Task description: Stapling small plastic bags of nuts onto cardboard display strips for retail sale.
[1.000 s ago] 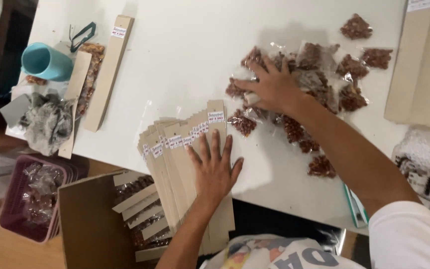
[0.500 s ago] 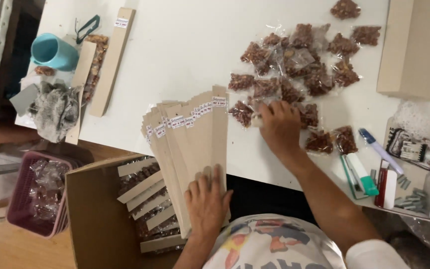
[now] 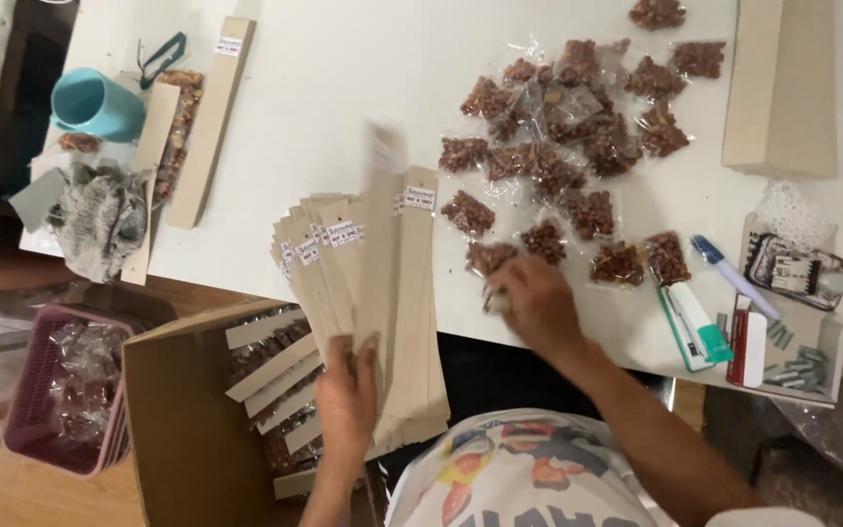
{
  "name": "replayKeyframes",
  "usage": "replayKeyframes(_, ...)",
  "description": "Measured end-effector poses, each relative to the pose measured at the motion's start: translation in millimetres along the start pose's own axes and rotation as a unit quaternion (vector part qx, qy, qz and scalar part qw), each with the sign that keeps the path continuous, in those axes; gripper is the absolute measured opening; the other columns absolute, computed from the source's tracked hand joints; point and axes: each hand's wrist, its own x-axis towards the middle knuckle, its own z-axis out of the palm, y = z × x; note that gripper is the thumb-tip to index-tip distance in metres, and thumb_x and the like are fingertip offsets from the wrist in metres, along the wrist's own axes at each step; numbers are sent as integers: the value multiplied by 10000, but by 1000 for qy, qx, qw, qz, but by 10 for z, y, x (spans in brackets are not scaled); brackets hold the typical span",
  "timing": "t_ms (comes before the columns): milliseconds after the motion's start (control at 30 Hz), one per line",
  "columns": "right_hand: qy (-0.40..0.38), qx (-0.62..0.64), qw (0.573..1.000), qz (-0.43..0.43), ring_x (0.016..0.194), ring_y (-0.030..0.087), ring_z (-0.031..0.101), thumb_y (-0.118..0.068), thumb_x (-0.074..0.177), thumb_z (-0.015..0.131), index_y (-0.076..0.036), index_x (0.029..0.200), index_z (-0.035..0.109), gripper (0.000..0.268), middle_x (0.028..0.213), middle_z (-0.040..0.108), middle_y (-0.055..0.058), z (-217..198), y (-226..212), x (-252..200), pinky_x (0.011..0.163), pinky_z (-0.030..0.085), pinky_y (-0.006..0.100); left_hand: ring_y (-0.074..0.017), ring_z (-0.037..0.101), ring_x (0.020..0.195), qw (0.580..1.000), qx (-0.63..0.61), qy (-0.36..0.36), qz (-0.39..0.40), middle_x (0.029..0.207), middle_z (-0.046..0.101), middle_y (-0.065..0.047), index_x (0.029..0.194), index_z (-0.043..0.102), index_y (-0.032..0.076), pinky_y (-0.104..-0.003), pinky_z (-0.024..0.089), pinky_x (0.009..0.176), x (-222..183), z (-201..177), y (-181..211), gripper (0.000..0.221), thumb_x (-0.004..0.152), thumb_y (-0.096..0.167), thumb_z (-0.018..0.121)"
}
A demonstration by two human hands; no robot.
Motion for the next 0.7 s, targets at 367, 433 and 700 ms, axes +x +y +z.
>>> replayKeyframes(367, -81, 291, 951, -73, 830, 370, 728, -114, 811, 811, -103, 944, 714, 165, 869, 741, 115, -1024, -371, 885, 784, 559, 453, -292, 782, 718, 873, -479, -44, -81, 814, 636, -72, 1003, 641, 41, -401, 679, 711, 753, 157, 1172, 147, 1032, 171, 577)
replayKeyframes(433, 15, 75, 989, -129, 848, 275, 733, -113, 824, 828, -146, 942, 716, 166, 841, 706, 42, -910, -371, 958, 836, 560, 426, -219, 734, 656, 850, -507, -104, -101, 751, 647, -70, 941, 677, 58, -368, 635, 600, 774, 337, 1116, 395, 1073, 379, 489)
replayKeyframes(700, -52, 388, 918, 55, 777, 221, 664, -89, 865, 818, -76, 1098, 671, 276, 852, 698, 110, -1177, -311, 1019, 768, 542, 384, -191, 736, 816, 818, -557, -142, -29, 949, 750, -143, 1273, 629, -24, -404, 644, 764, 730, 136, 1432, 286, 1013, 94, 618)
